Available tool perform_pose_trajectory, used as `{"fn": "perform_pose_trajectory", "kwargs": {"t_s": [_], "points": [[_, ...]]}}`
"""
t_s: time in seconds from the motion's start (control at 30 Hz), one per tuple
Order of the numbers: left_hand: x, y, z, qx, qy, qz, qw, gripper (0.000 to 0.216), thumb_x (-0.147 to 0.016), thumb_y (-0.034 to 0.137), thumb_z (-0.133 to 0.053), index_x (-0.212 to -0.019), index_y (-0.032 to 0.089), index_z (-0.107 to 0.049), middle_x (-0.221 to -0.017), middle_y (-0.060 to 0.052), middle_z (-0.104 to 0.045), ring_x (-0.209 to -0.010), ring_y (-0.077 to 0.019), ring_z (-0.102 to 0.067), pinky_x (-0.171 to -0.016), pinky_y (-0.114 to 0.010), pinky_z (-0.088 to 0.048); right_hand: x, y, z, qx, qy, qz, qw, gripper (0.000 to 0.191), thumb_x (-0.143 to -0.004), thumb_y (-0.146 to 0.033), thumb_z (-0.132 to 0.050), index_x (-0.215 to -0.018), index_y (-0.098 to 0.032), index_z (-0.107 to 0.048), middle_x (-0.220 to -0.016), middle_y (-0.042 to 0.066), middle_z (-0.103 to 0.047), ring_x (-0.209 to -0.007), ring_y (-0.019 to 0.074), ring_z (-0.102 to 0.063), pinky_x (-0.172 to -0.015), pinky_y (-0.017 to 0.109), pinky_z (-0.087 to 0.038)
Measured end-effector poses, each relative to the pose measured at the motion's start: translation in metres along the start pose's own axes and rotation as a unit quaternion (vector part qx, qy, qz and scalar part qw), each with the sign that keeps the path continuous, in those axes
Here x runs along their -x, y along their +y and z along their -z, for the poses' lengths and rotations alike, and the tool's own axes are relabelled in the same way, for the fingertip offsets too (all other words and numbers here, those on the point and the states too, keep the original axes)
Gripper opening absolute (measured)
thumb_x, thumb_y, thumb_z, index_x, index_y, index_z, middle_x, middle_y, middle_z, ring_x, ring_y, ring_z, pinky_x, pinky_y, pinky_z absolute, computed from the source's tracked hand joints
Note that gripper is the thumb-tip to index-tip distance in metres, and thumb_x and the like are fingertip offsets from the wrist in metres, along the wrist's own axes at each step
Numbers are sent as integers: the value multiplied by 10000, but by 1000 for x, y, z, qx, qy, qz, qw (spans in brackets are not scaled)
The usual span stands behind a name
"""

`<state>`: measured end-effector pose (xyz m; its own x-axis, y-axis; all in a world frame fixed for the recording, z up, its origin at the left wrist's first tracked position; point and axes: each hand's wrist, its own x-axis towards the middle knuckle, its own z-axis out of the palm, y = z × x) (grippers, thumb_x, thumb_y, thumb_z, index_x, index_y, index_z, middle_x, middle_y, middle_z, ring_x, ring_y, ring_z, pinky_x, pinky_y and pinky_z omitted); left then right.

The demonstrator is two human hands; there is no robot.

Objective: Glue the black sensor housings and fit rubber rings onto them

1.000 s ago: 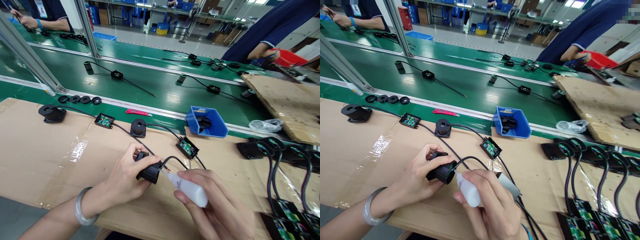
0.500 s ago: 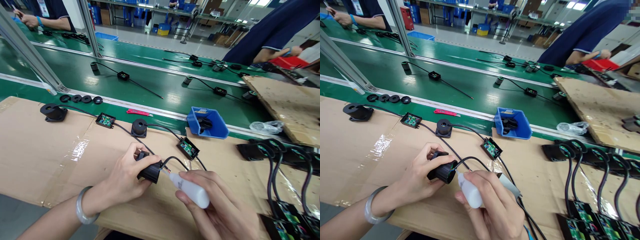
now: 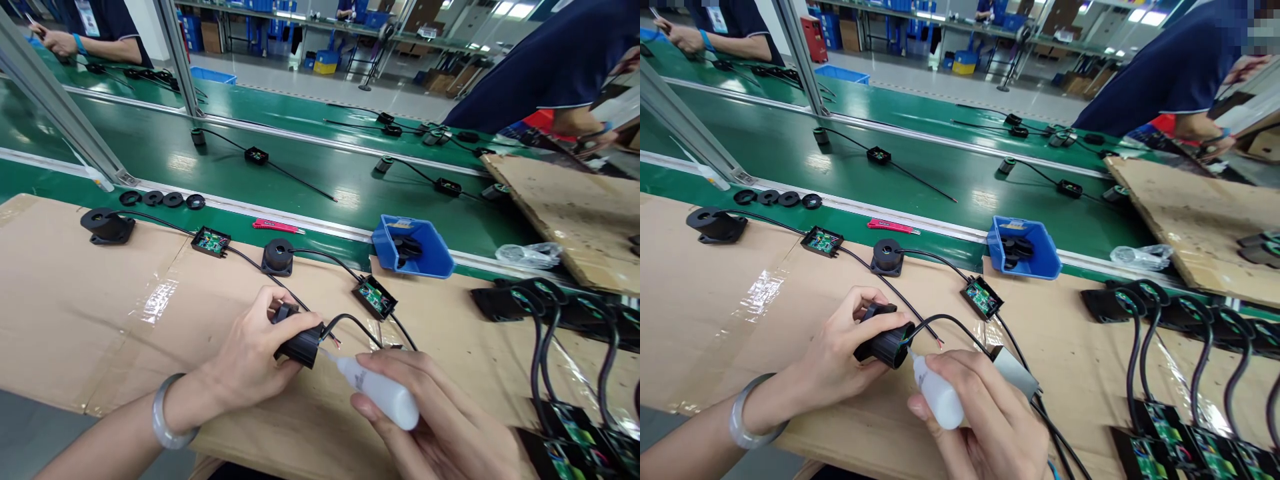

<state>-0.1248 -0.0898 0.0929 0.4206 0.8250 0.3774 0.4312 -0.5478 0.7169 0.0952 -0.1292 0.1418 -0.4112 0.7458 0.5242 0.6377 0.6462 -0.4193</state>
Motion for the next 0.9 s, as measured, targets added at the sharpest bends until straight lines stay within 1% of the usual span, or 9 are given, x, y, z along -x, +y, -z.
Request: {"fn": "perform_pose_trajectory", "kwargs": {"t_s": [0.17,0.37,0.63,0.7,0.8,0.9], "points": [[0,0,0,6,2,-6,1000,481,-801,41,-616,-1255,198,-632,-1141,-109,-464,-1031,-223,-572,-847,-351,-562,1,2,-2,-4,23,-3,1000,164,-899,-108,-639,-1062,-120,-618,-934,88,-666,-867,143,-665,-726,213,-553],[-1,1,1,0,-6,2,1000,495,-785,31,-617,-1246,208,-643,-1136,-107,-463,-1012,-227,-582,-835,-353,-570,3,0,-2,-7,17,-8,1000,157,-905,-111,-633,-1061,-124,-627,-934,80,-677,-856,141,-673,-710,212,-556],[1,1,1,8,-2,5,1000,491,-788,37,-619,-1246,212,-640,-1140,-105,-463,-1014,-224,-572,-844,-358,-564,5,4,-3,53,37,19,998,168,-914,-134,-633,-1082,-132,-638,-951,91,-696,-813,165,-696,-696,248,-581],[1,1,1,12,-2,9,1000,487,-794,41,-622,-1247,218,-638,-1144,-104,-460,-1010,-221,-577,-845,-360,-564,5,3,-3,40,28,18,999,178,-906,-129,-631,-1084,-140,-628,-924,86,-698,-790,172,-699,-662,249,-579],[1,1,1,19,0,9,1000,501,-788,33,-633,-1250,226,-629,-1152,-101,-465,-1017,-219,-583,-856,-359,-557,6,1,1,-15,14,-4,1000,172,-905,-148,-630,-1075,-158,-611,-886,77,-696,-772,182,-696,-632,255,-575],[-1,1,0,55,9,14,998,512,-757,4,-651,-1218,223,-615,-1159,-94,-499,-1081,-228,-568,-894,-355,-533,9,2,4,-63,39,-54,996,160,-912,-181,-638,-1071,-169,-626,-874,71,-685,-776,189,-676,-621,271,-570]]}}
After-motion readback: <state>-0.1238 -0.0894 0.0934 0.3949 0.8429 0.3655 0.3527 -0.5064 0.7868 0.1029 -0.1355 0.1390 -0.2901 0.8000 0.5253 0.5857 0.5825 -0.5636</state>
